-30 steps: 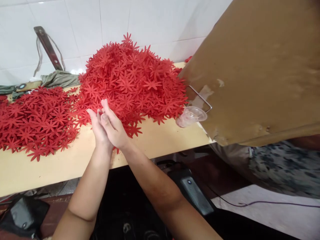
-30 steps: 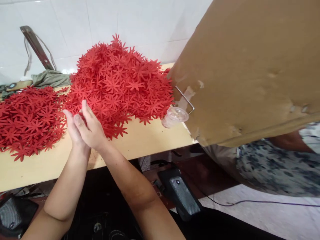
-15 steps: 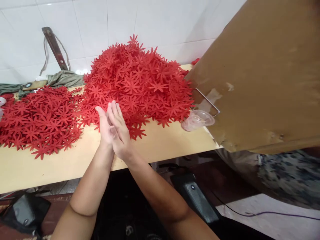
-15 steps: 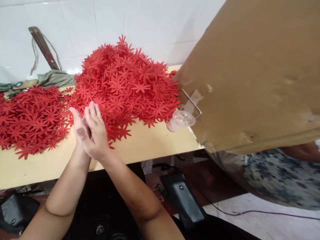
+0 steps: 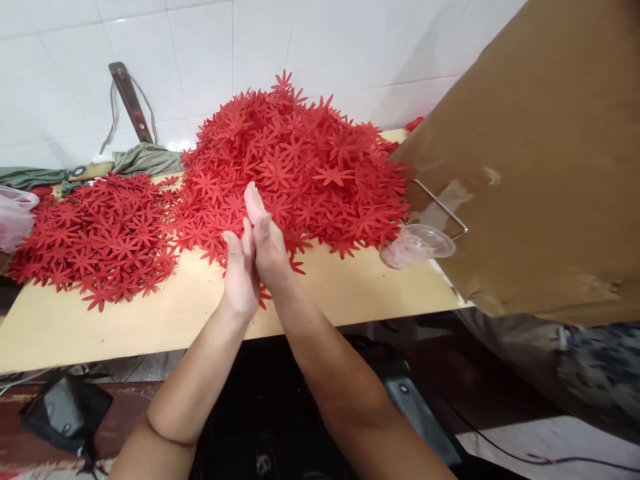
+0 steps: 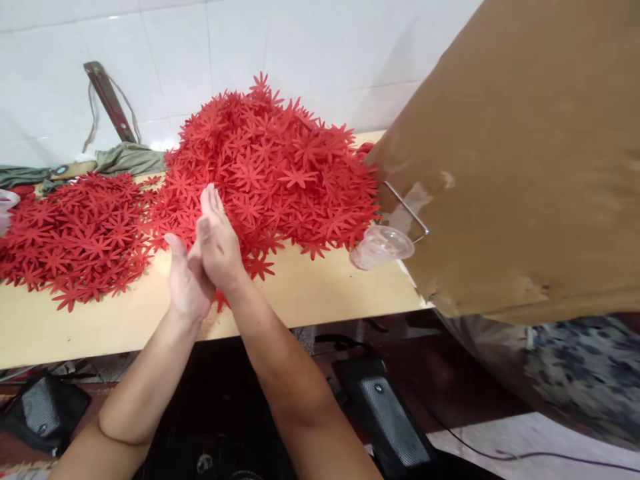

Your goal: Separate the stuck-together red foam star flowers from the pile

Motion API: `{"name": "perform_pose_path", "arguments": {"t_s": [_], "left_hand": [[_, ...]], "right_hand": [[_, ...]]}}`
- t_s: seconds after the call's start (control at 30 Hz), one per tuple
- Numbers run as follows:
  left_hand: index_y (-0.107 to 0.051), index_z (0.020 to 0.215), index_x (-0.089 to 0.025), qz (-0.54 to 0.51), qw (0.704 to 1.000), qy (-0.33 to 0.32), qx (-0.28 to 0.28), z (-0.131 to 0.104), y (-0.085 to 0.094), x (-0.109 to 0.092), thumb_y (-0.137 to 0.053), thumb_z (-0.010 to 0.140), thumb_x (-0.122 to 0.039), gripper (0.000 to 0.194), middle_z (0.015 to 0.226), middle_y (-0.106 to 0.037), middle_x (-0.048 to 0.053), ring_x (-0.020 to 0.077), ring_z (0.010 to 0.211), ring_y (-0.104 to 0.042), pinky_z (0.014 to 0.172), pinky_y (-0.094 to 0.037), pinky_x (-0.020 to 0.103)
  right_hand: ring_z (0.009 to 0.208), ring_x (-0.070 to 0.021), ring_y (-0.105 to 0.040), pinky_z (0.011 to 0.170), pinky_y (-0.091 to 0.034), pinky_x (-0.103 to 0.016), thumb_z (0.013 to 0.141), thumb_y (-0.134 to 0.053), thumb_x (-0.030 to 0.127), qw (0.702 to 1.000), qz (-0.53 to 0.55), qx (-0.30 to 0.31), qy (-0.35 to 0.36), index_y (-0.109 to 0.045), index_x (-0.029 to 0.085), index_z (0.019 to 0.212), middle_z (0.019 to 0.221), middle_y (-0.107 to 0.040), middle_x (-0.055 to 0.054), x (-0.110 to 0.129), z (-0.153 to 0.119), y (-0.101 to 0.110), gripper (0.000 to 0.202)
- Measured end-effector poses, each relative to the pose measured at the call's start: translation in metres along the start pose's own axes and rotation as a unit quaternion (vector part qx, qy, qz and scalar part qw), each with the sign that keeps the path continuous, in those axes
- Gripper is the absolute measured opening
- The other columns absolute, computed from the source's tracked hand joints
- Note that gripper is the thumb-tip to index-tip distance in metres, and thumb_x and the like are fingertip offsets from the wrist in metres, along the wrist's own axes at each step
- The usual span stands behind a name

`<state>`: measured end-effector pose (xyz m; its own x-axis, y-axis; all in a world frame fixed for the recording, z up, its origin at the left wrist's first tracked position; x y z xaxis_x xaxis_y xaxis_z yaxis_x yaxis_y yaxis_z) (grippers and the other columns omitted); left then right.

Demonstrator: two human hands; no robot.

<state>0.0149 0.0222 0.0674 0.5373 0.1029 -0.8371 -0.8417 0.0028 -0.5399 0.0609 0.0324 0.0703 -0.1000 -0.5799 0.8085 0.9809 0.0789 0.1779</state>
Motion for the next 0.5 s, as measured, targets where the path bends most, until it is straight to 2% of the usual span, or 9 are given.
{"name": "perform_pose_path", "arguments": {"t_s": [0.1,0.17,0.3,0.33,0.43,0.5], "left_hand": [[-0.061,0.114,-0.023,-0.033,0.998,0.02,-0.055,0.002,0.004,0.0,-0.004,0.09,-0.061,0.072,0.132,-0.059,0.002,0.0166,0.141,-0.034,0.12,-0.024,0.036],[-0.06,0.116,-0.023,-0.04,0.996,0.045,-0.068,0.003,0.004,0.002,-0.001,0.09,-0.058,0.073,0.133,-0.058,0.003,0.0168,0.14,-0.035,0.119,-0.027,0.037],[-0.057,0.12,-0.025,-0.004,1.0,0.017,0.022,0.0,-0.009,0.005,-0.015,0.09,-0.062,0.064,0.141,-0.051,0.001,0.0176,0.145,-0.022,0.122,-0.02,0.037],[-0.057,0.12,-0.026,-0.001,1.0,0.009,0.023,0.001,-0.01,0.005,-0.016,0.09,-0.062,0.063,0.142,-0.05,0.0,0.0176,0.146,-0.021,0.122,-0.018,0.037],[-0.054,0.122,-0.022,-0.021,0.998,0.029,-0.059,0.004,-0.002,0.007,-0.009,0.09,-0.06,0.067,0.147,-0.044,0.001,0.0156,0.144,-0.026,0.122,-0.018,0.033],[-0.051,0.126,-0.02,-0.017,0.995,0.036,-0.094,0.005,0.002,0.008,-0.006,0.091,-0.058,0.069,0.15,-0.04,0.002,0.0143,0.143,-0.027,0.12,-0.02,0.03]], "right_hand": [[0.148,-0.0214,-0.013,0.123,-0.011,-0.045,0.085,-0.023,0.07,0.998,0.003,0.035,0.046,-0.029,0.024,0.147,0.157,-0.022,-0.002,0.007,-0.007,-0.002,0.077],[0.148,-0.022,-0.013,0.123,-0.01,-0.046,0.083,-0.024,0.072,0.998,0.004,0.036,0.059,-0.03,0.022,0.147,0.157,-0.02,-0.003,0.007,-0.008,0.0,0.081],[0.147,-0.0172,-0.015,0.123,-0.014,-0.042,0.086,-0.013,0.07,0.998,0.053,-0.011,-0.022,-0.03,0.028,0.147,0.155,-0.028,0.002,-0.005,-0.003,0.011,0.076],[0.147,-0.0171,-0.014,0.123,-0.014,-0.042,0.086,-0.014,0.07,0.998,0.054,-0.008,-0.021,-0.029,0.028,0.147,0.155,-0.028,0.002,-0.005,-0.004,0.011,0.075],[0.148,-0.0201,-0.012,0.123,-0.012,-0.044,0.085,-0.022,0.07,0.998,0.048,0.034,0.034,-0.032,0.025,0.146,0.156,-0.025,0.0,0.003,-0.011,0.006,0.076],[0.148,-0.0214,-0.014,0.123,-0.011,-0.045,0.086,-0.022,0.07,0.996,0.063,0.038,0.047,-0.034,0.024,0.145,0.156,-0.025,-0.001,0.003,-0.014,0.005,0.076]]}}
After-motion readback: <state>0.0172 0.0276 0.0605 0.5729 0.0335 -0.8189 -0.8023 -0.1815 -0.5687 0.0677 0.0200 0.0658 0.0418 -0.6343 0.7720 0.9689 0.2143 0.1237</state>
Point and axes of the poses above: each hand's wrist, its own z-axis towards the middle knuckle, its own y-axis out of the back of the hand, x = y × z, the point moved 5 cm from there along z, towards the middle knuckle
